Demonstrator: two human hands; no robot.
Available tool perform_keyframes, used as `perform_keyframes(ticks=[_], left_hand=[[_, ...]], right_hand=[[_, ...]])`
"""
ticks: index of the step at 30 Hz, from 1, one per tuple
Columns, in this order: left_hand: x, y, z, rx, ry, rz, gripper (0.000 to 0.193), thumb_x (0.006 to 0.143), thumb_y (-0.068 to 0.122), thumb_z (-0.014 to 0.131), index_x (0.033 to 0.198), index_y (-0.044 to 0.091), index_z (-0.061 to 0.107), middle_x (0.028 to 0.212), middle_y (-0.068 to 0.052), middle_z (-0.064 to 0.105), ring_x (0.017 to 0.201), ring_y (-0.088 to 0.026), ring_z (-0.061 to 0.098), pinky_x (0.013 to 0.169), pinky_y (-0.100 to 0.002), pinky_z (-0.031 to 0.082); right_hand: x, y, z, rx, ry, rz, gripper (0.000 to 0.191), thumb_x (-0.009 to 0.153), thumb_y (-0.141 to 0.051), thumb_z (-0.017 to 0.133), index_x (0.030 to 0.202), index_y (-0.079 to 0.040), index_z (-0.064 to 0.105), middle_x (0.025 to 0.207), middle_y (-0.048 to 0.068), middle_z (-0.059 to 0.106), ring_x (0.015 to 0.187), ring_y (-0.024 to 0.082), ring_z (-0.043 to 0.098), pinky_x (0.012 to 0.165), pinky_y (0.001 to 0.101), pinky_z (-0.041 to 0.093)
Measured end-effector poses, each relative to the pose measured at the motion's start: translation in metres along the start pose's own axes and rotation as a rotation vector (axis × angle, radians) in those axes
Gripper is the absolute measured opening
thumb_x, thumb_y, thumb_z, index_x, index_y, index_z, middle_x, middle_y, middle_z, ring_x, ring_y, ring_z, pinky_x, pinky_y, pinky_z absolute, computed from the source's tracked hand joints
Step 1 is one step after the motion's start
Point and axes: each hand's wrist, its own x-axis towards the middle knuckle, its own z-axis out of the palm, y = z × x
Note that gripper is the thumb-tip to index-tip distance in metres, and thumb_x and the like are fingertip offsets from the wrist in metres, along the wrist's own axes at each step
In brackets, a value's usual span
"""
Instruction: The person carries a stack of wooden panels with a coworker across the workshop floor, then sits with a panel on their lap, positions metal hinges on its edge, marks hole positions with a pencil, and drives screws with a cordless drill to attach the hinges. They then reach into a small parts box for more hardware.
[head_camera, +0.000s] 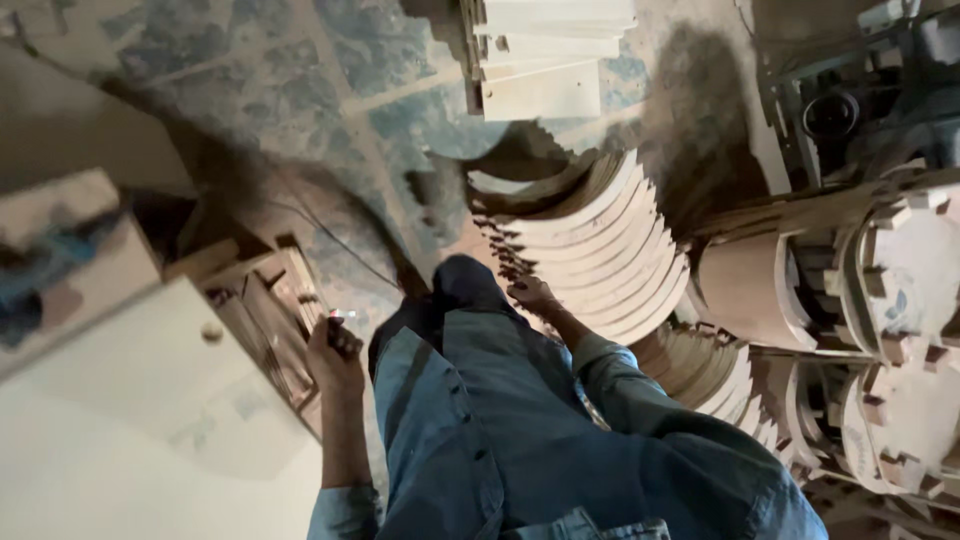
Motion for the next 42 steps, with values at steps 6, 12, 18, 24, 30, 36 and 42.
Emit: perform_keyframes(ticks=[6,12,18,24,30,36,42], left_hand=[[0.115,0.055,0.08,0.059,0.072,0.044,0.026,0.107,0.028,0.055,0.093,0.008,0.062,0.063,0.004,0.036,0.056,-0.01,0.033,0.052,-0.028,0.027],[0.25,0.044,0.15,0.083,0.294,-0.012,0.026,0.108,0.028,0.056,0.089,0.01,0.059,0.059,0.004,0.033,0.05,-0.009,0.028,0.047,-0.028,0.024],[0.383,0.003,0.252,0.483,0.577,-0.042,0.032,0.105,0.026,0.053,0.088,0.001,0.063,0.056,0.001,0.038,0.046,-0.009,0.033,0.043,-0.027,0.023],[0.418,-0.02,0.282,0.875,0.636,-0.33,0.051,0.1,0.041,0.066,0.076,-0.005,0.065,0.053,-0.005,0.043,0.049,-0.015,0.039,0.046,-0.036,0.031],[0.423,-0.039,0.292,1.112,0.735,-0.243,0.043,0.096,0.036,0.068,0.076,-0.001,0.069,0.053,-0.007,0.054,0.049,-0.015,0.048,0.048,-0.035,0.039],[0.415,-0.051,0.293,1.087,0.73,-0.179,0.037,0.096,0.031,0.068,0.076,0.0,0.071,0.054,-0.01,0.06,0.049,-0.015,0.051,0.049,-0.033,0.041],[0.374,-0.053,0.297,0.976,0.741,-0.187,0.034,0.098,0.03,0.067,0.086,-0.001,0.074,0.059,-0.008,0.06,0.057,-0.013,0.049,0.053,-0.031,0.04]], right_hand=[[0.183,-0.06,-0.058,-0.337,-0.162,0.122,0.039,0.091,-0.041,0.068,0.1,-0.004,0.073,0.102,0.021,0.075,0.099,0.039,0.072,0.086,0.0496,0.056],[0.455,-0.088,-0.123,-0.563,-0.222,0.094,0.043,0.087,-0.033,0.068,0.12,-0.006,0.066,0.12,0.021,0.07,0.115,0.04,0.065,0.098,0.0494,0.053],[0.779,-0.113,-0.187,-0.57,-0.096,0.192,0.074,0.089,-0.038,0.066,0.147,-0.005,0.034,0.151,0.024,0.038,0.137,0.045,0.037,0.106,0.0547,0.034],[0.942,-0.093,-0.183,-0.653,0.283,0.262,0.096,0.087,-0.036,0.076,0.155,0.007,0.024,0.146,0.024,0.044,0.132,0.043,0.043,0.107,0.0525,0.038],[0.976,-0.077,-0.166,-0.931,0.428,0.358,0.087,0.08,-0.027,0.079,0.148,0.005,0.035,0.128,0.016,0.06,0.12,0.032,0.052,0.099,0.0448,0.042],[0.965,-0.063,-0.163,-0.883,0.386,0.167,0.089,0.073,-0.028,0.08,0.142,0.009,0.036,0.124,0.022,0.06,0.114,0.038,0.053,0.095,0.0483,0.041],[0.862,-0.058,-0.142,-0.762,0.259,0.024,0.098,0.07,-0.005,0.071,0.154,0.013,0.025,0.139,0.027,0.057,0.115,0.042,0.054,0.095,0.0504,0.044]])
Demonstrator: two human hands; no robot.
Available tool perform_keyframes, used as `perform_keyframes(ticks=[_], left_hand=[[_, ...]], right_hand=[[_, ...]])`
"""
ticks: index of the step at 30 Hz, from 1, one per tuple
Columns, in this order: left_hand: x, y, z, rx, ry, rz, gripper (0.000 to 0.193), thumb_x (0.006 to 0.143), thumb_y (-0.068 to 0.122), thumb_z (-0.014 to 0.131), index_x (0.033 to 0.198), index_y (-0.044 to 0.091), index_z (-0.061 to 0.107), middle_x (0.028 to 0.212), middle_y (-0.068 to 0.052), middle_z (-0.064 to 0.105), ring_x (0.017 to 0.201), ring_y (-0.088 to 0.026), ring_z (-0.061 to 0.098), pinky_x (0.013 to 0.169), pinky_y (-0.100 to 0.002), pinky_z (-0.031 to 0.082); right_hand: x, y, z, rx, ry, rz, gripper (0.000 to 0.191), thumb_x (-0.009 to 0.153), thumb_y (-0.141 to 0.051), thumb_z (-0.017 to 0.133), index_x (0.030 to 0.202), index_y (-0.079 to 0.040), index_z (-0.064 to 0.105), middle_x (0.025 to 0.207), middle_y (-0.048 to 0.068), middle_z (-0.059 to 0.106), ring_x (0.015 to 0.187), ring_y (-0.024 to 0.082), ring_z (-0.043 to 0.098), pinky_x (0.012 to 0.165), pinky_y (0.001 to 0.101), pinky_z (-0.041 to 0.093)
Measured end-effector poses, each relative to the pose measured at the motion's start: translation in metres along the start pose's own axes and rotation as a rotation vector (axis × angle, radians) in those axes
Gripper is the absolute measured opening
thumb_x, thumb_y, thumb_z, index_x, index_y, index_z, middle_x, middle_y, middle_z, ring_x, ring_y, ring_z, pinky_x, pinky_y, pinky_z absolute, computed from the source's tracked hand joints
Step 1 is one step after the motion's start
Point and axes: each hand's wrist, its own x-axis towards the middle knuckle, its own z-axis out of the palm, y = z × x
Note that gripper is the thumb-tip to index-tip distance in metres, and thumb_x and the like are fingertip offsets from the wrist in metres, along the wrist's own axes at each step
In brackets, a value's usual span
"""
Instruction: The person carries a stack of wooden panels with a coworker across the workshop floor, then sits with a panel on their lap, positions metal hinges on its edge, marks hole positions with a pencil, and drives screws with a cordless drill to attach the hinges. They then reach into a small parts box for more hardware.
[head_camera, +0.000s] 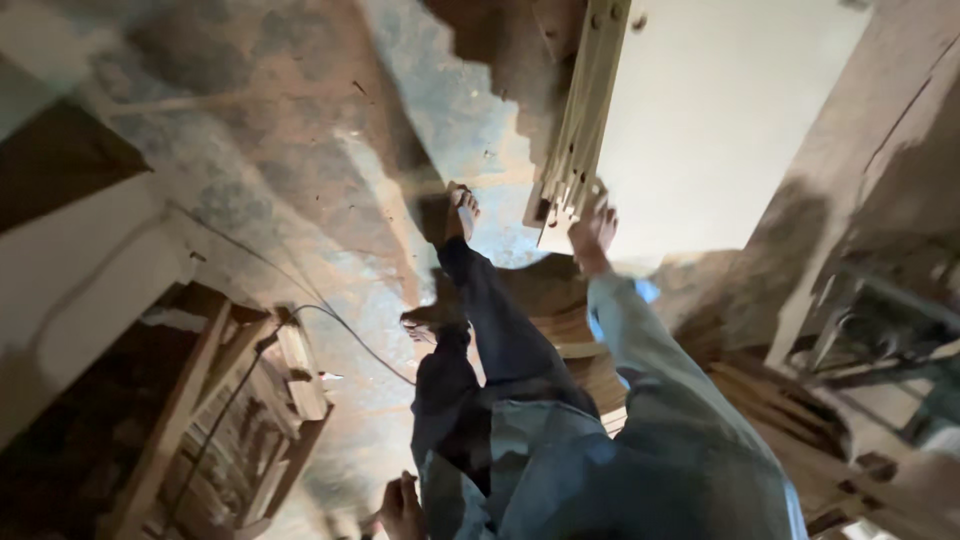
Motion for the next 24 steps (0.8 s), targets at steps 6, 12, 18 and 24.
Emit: perform_keyframes(ticks=[6,12,18,24], left_hand=[[-0.02,-0.026,-0.03,-0.107,-0.039,0.119,0.035,0.099,0.031,0.064,0.095,-0.002,0.075,0.075,-0.012,0.07,0.068,-0.015,0.062,0.064,-0.034,0.05],[-0.035,-0.106,-0.044,-0.506,-0.014,0.224,0.041,0.094,0.037,0.065,0.106,-0.001,0.072,0.091,-0.019,0.077,0.082,-0.029,0.074,0.075,-0.041,0.057],[-0.033,-0.182,-0.05,-0.463,-0.014,0.285,0.046,0.096,0.048,0.062,0.093,0.004,0.076,0.084,-0.017,0.073,0.081,-0.034,0.072,0.075,-0.045,0.054],[-0.034,-0.233,-0.044,-0.825,0.014,0.027,0.059,0.091,0.065,0.058,0.093,0.008,0.071,0.071,-0.006,0.06,0.066,-0.023,0.057,0.064,-0.038,0.043]], right_hand=[[-0.142,0.044,-0.088,0.11,-0.054,-0.277,0.112,0.062,-0.009,0.083,0.152,0.011,0.019,0.105,0.029,0.068,0.091,0.045,0.067,0.076,0.049,0.056],[-0.199,0.121,-0.23,0.828,-0.476,-0.312,0.09,0.07,-0.006,0.072,0.152,-0.005,0.034,0.105,0.012,0.069,0.084,0.023,0.065,0.063,0.0387,0.053],[-0.236,0.071,-0.308,0.21,-0.563,-0.504,0.07,0.076,0.002,0.071,0.144,-0.003,0.053,0.113,0.018,0.07,0.088,0.022,0.068,0.073,0.0392,0.059],[-0.32,-0.033,-0.26,-0.348,-0.74,-0.692,0.065,0.072,0.001,0.076,0.134,-0.001,0.056,0.115,0.018,0.074,0.094,0.031,0.074,0.077,0.0414,0.062]])
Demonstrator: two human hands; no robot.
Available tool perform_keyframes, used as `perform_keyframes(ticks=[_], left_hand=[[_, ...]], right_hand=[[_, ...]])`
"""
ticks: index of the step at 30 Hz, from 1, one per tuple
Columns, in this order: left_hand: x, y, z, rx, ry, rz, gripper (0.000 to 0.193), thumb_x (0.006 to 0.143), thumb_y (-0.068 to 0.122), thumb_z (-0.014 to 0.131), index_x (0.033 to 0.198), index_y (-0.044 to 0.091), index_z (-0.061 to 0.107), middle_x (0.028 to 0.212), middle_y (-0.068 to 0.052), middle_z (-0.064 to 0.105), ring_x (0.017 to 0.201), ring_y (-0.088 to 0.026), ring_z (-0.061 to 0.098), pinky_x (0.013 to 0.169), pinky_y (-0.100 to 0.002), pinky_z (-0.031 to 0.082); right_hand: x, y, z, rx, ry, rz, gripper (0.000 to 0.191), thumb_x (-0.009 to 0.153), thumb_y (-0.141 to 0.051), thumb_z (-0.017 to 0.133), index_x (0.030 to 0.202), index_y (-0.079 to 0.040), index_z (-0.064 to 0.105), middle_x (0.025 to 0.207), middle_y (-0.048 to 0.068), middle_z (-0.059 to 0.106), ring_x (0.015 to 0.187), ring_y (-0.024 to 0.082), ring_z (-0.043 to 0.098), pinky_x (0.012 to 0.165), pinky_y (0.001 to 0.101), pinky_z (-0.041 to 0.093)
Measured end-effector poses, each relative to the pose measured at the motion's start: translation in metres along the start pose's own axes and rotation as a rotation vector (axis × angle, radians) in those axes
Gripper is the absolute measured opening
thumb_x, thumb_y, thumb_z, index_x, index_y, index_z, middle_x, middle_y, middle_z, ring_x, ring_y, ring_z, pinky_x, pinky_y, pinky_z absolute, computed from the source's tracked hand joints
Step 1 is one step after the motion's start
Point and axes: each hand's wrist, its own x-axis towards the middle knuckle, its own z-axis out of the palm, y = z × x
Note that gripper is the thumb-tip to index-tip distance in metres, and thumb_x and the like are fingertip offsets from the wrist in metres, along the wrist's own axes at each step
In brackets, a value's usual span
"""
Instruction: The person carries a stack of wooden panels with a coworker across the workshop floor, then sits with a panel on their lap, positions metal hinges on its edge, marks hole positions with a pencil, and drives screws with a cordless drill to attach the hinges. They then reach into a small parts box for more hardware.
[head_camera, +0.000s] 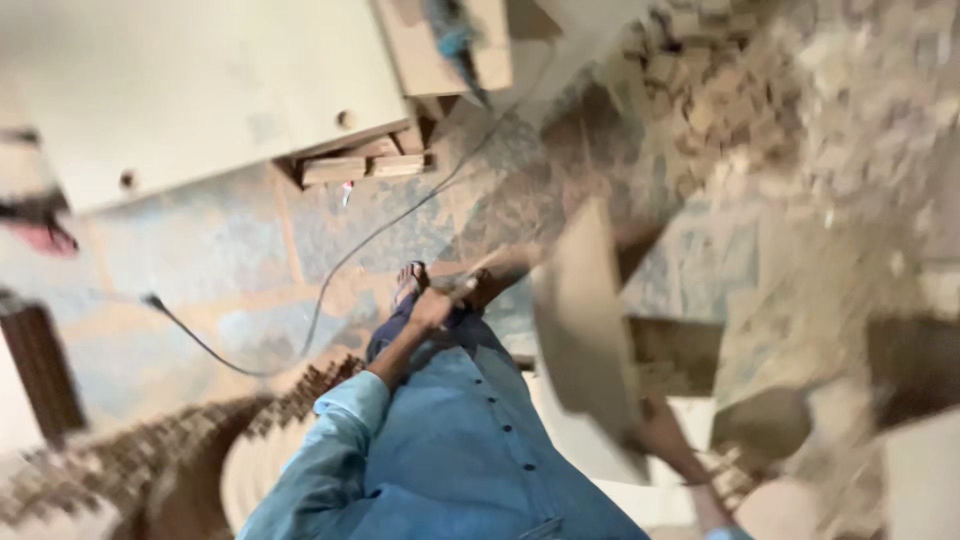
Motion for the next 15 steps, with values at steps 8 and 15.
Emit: perform_keyframes(ticks=[8,15], left_hand=[[-0.094,-0.081,-0.104,-1.27,0.23,-0.187,0.096,0.085,0.088,0.04,0.098,-0.002,0.073,0.055,0.01,0.032,0.041,-0.006,0.027,0.039,-0.026,0.019],[-0.196,-0.172,-0.138,-1.712,0.616,-0.29,0.029,0.086,0.035,0.062,0.098,0.008,0.061,0.08,-0.01,0.07,0.067,-0.023,0.07,0.058,-0.036,0.056]], right_hand=[[-0.029,-0.217,0.064,-0.391,-0.481,-1.088,0.074,0.063,-0.003,0.072,0.136,-0.004,0.06,0.12,0.016,0.07,0.11,0.03,0.065,0.095,0.04,0.053],[-0.095,-0.401,0.154,-1.047,-0.818,-1.505,0.075,0.058,-0.007,0.069,0.132,0.0,0.062,0.108,0.024,0.07,0.101,0.042,0.066,0.086,0.0458,0.056]])
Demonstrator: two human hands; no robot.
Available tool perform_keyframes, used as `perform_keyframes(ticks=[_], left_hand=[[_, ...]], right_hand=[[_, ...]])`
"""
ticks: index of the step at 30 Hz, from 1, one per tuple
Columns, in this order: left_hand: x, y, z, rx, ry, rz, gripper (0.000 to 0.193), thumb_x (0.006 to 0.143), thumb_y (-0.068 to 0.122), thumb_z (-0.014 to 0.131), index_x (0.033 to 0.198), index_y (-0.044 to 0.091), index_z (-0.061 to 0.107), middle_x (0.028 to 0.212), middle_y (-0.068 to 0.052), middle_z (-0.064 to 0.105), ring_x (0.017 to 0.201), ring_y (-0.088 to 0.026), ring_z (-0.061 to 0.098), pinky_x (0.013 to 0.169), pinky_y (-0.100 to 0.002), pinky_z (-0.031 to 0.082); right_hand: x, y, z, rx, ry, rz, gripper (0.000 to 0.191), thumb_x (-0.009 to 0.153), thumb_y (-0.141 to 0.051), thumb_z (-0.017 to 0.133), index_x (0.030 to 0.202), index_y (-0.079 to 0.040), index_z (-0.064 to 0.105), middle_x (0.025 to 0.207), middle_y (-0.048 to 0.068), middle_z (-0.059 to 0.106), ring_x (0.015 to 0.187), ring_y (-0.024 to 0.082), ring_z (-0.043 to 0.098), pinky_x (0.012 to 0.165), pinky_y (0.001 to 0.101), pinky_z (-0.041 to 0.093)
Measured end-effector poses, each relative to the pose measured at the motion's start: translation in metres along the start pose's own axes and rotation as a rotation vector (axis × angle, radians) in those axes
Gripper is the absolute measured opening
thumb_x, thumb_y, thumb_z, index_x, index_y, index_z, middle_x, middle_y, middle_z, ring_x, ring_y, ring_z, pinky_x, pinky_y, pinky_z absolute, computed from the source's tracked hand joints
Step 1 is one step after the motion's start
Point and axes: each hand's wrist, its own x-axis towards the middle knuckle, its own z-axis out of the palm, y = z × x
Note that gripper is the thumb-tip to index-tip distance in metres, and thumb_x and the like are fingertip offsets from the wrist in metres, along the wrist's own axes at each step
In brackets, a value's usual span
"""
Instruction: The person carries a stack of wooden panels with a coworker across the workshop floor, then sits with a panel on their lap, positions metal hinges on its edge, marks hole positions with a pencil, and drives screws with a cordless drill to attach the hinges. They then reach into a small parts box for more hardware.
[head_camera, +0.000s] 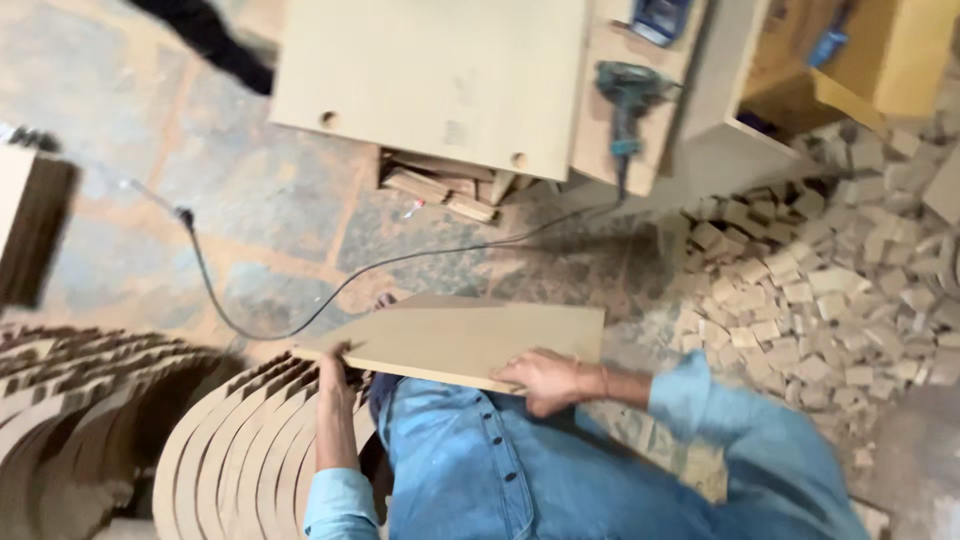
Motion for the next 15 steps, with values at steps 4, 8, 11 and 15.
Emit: perform_keyframes(ticks=[4,8,11,15], left_hand=[[-0.011,-0.001,-0.063,0.005,0.091,-0.071,0.026,0.086,0.033,0.059,0.088,0.007,0.061,0.064,-0.008,0.061,0.046,-0.017,0.048,0.041,-0.03,0.03],[-0.015,-0.006,-0.097,-0.184,0.25,-0.104,0.029,0.089,0.032,0.065,0.078,0.015,0.044,0.057,0.002,0.04,0.042,-0.014,0.038,0.041,-0.03,0.027],[-0.013,0.01,-0.104,-0.203,0.263,0.028,0.018,0.087,0.03,0.06,0.081,0.016,0.05,0.057,0.003,0.042,0.042,-0.014,0.037,0.042,-0.03,0.025],[0.002,0.062,-0.079,0.044,0.184,0.052,0.023,0.091,0.038,0.053,0.084,0.017,0.058,0.056,0.003,0.046,0.044,-0.011,0.042,0.043,-0.028,0.028]], right_hand=[[0.088,-0.03,-0.037,-0.213,-0.339,0.083,0.071,0.056,-0.009,0.07,0.127,-0.006,0.065,0.098,0.019,0.071,0.098,0.038,0.068,0.081,0.047,0.055],[0.129,-0.046,-0.045,-0.249,-0.424,0.062,0.065,0.057,-0.009,0.071,0.122,-0.008,0.065,0.098,0.018,0.07,0.097,0.038,0.067,0.081,0.0471,0.054],[0.132,-0.044,-0.036,-0.155,-0.334,0.051,0.066,0.058,-0.007,0.068,0.124,-0.009,0.066,0.098,0.017,0.071,0.099,0.037,0.068,0.081,0.0476,0.054],[0.103,-0.036,-0.009,-0.048,-0.095,0.117,0.056,0.058,-0.007,0.068,0.114,-0.008,0.068,0.098,0.019,0.07,0.099,0.038,0.067,0.084,0.046,0.055]])
